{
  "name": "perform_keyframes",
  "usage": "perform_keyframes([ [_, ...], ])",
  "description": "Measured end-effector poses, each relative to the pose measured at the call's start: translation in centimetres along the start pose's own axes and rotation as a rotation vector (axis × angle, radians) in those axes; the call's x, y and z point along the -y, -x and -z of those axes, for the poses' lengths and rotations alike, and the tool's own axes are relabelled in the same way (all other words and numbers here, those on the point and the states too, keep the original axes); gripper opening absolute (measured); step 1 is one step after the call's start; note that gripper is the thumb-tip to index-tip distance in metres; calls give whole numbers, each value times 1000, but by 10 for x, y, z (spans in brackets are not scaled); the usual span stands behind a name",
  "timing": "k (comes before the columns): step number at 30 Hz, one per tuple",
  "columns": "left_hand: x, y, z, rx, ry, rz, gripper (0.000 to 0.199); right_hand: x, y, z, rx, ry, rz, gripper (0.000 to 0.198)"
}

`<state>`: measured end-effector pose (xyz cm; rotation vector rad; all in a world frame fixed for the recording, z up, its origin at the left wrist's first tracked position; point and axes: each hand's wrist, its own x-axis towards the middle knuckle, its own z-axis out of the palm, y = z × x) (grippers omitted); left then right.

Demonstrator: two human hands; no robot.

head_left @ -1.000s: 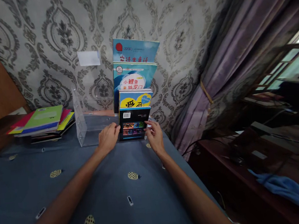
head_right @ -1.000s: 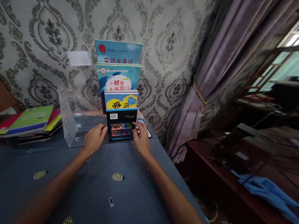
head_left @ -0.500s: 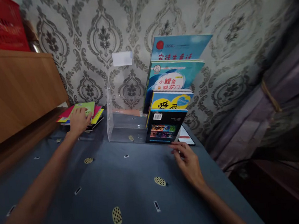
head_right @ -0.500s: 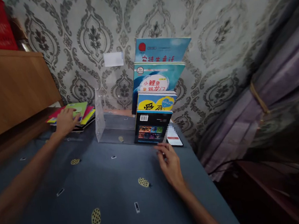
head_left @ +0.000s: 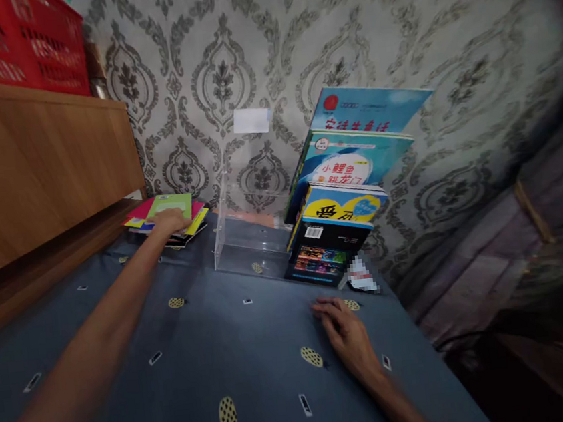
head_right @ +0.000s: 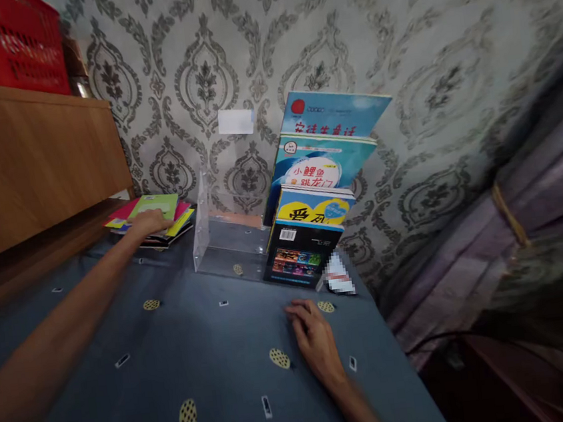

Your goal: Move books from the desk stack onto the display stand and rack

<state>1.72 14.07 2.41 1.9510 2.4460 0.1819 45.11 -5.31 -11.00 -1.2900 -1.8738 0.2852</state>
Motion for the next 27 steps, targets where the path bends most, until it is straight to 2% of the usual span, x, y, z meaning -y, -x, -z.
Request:
perform_keyframes([
  [3, -9, 7, -1, -48, -14, 48, 62, 2, 0, 2, 29, 9, -7, 31],
  [5, -10, 15, -1, -106, -29, 26, 54, 3, 0, 2, 36, 6, -2, 31],
  [9, -3, 34, -1, -219, -89, -81, 41, 4, -1, 2, 27, 4, 14, 30],
  [16, 16, 77, 6, -341, -215, -257, 32, 6, -2, 5, 30, 7, 30, 30],
  [20, 28, 123, 2, -365, -265, -402, 27, 4, -3, 4, 37, 22, 44, 30],
  [23, 35, 174, -16, -401, -276, -504, 32, 2, -3, 2, 45, 20, 43, 30],
  [25, 38, 215, -34, -551, -236, -717, 35, 1, -2, 2, 48, 19, 37, 31],
  [27, 40, 252, -52, -635, -126, -902, 33, 2, -2, 2, 53, 21, 34, 31],
])
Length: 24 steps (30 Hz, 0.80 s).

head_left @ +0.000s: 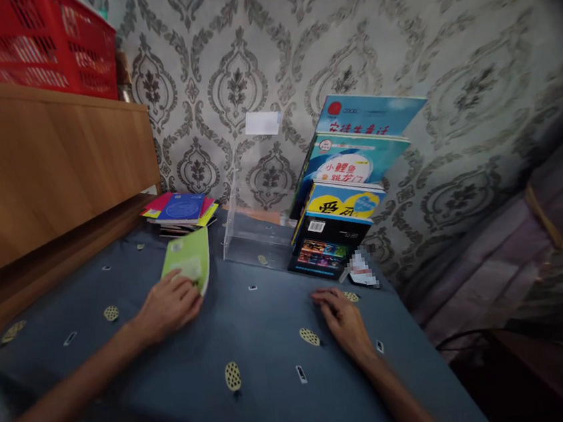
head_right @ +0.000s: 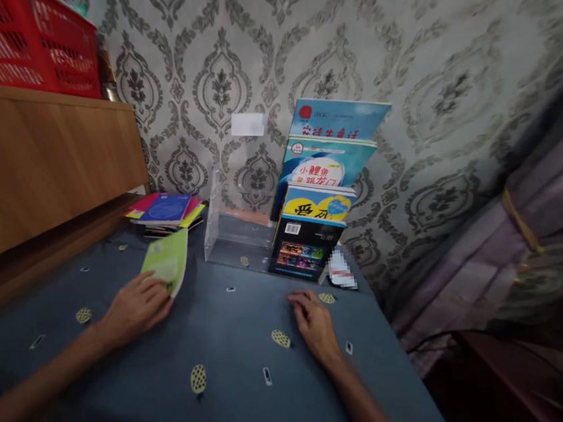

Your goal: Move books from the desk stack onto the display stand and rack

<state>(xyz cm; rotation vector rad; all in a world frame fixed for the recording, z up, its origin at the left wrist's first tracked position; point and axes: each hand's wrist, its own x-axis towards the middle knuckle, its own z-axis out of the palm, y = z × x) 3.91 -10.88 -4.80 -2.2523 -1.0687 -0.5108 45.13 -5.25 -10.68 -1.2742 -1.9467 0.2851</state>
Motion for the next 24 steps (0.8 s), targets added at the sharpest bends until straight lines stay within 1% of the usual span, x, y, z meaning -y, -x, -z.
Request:
perform_keyframes([
  [1, -12, 11, 3, -17, 55, -20, 32, 1, 0, 0, 5, 1, 2, 31],
  [2, -21, 20, 4, -10, 93, -11, 31, 1, 0, 0, 9, 2, 5, 30],
  [4, -27, 33, 2, 59, 138, 94, 30, 2, 0, 0, 15, -1, 7, 29],
  [6, -20, 41, -7, 151, 139, 276, 34, 3, 0, -1, 19, -9, 4, 29],
  [8, -8, 47, -20, 244, 145, 446, 45, 4, 0, -1, 20, -12, 2, 29],
  [10, 1, 53, -34, 327, 182, 528, 57, 4, 0, -1, 22, -4, 10, 29],
  [13, 2, 62, -45, 388, 244, 533, 63, 5, 0, -1, 35, 15, 28, 29],
  [18, -22, 65, -41, 345, 279, 438, 63, 7, 0, -3, 40, 36, 45, 28],
  [21, -42, 53, -39, 299, 293, 391, 59, 9, 1, -6, 52, 54, 52, 29],
  [24, -70, 31, -41, 298, 326, 366, 58, 15, 1, -7, 91, 57, 57, 31],
])
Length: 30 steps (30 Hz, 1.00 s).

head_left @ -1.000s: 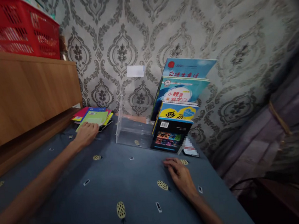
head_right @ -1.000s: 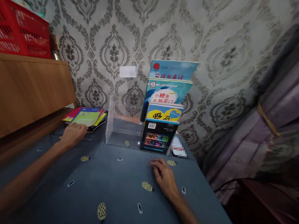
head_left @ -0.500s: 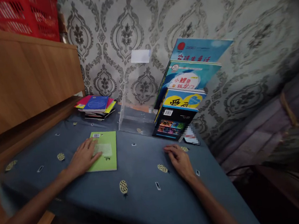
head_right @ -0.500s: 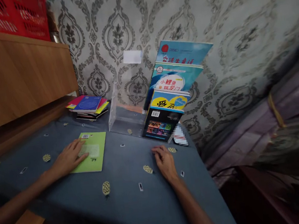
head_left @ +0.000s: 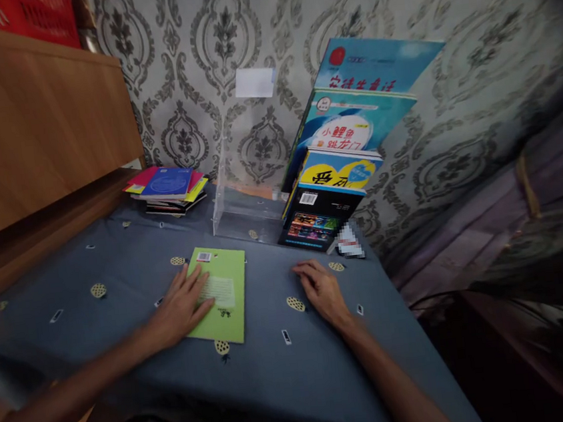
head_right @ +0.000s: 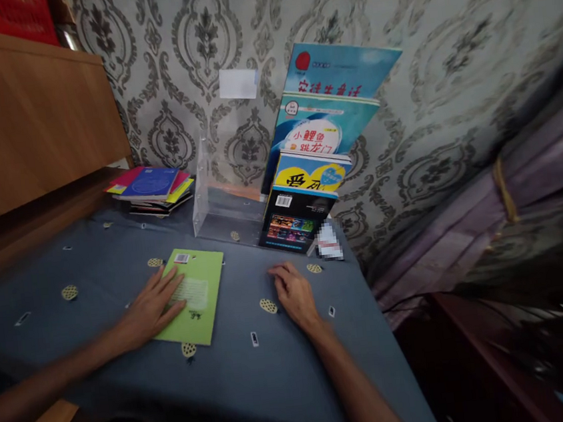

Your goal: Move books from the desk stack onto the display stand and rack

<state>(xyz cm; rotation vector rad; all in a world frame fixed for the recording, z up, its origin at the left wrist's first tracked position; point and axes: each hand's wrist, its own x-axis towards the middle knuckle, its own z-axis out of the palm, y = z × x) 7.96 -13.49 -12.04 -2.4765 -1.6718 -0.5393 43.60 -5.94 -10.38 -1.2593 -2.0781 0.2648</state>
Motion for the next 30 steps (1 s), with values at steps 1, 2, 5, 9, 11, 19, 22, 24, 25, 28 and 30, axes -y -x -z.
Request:
perform_keyframes([
  [1, -13, -5, -2, 8, 13, -5, 58, 4, 0, 0, 13, -2, 4, 32],
  [2, -25, -9, -4, 14, 25, -7, 58, 8, 0, -1, 26, -7, 10, 33],
  [5, -60, -22, -4, 55, 67, -46, 54, 27, -1, -4, 56, -39, 64, 35],
  [9, -80, -40, 9, 122, 117, -168, 37, 60, -4, -19, 158, -125, 184, 38],
  [11, -78, -51, 14, 136, 101, -206, 29, 76, -7, -31, 218, -168, 225, 44],
  [19, -59, -68, 4, -14, 53, -341, 30, 77, -14, -50, 345, -51, 167, 53],
  [22, -58, -67, 0, -21, 46, -362, 32, 52, -3, -31, 307, 43, 75, 50],
  [24, -58, -66, 0, -7, 67, -360, 35, 36, 6, -16, 286, 73, 30, 52],
  [25, -58, -66, 1, -1, 78, -357, 36, 29, 10, -9, 276, 71, 20, 52],
  [28, -57, -67, 2, 13, 95, -354, 38, 17, 17, 2, 265, 37, 8, 53],
  [30, -54, -70, 1, 29, 100, -365, 40, 15, 19, 4, 263, 14, -1, 51],
])
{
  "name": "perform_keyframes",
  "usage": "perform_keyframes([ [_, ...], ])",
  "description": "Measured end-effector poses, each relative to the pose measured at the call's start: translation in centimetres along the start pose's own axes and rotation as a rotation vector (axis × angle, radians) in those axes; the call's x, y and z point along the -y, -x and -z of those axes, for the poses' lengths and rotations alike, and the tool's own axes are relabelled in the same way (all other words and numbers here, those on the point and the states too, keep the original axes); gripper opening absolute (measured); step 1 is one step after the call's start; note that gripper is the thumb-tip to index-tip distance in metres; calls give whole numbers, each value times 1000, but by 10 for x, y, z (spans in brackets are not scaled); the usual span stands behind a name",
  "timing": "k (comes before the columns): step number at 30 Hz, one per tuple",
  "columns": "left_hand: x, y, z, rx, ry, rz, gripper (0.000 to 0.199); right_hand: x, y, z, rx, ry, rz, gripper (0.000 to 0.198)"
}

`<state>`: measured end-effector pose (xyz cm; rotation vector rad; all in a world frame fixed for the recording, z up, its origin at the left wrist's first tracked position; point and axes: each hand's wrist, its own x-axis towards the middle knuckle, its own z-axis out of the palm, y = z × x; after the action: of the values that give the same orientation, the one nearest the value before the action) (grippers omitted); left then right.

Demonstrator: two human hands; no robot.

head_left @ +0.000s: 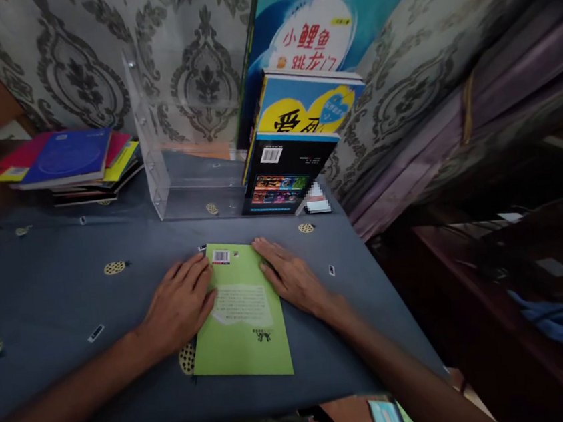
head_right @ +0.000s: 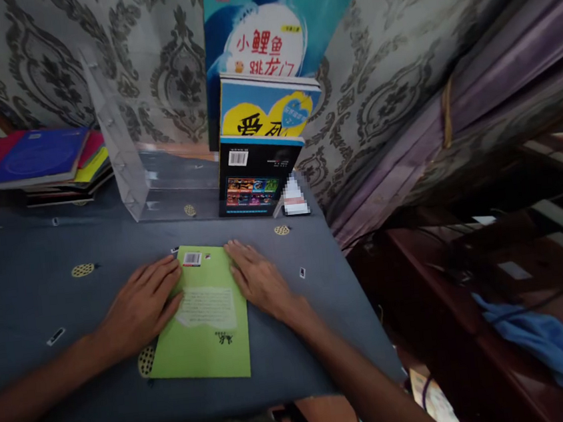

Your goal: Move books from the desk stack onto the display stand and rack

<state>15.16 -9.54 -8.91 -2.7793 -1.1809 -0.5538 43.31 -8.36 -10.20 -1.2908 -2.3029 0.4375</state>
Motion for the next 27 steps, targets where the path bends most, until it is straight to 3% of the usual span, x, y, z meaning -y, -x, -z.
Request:
perform_keyframes([
  [8, 14, -24, -7, 131, 96, -126, 48, -6, 0, 2, -2, -181, -2, 50],
  [17, -29, -68, -22, 261, 205, -344, 46, -9, -1, 11, 15, -289, -58, 52],
  [27, -71, -21, -1, 370, 377, -538, 45, -7, -1, 1, 29, -163, 15, 57],
])
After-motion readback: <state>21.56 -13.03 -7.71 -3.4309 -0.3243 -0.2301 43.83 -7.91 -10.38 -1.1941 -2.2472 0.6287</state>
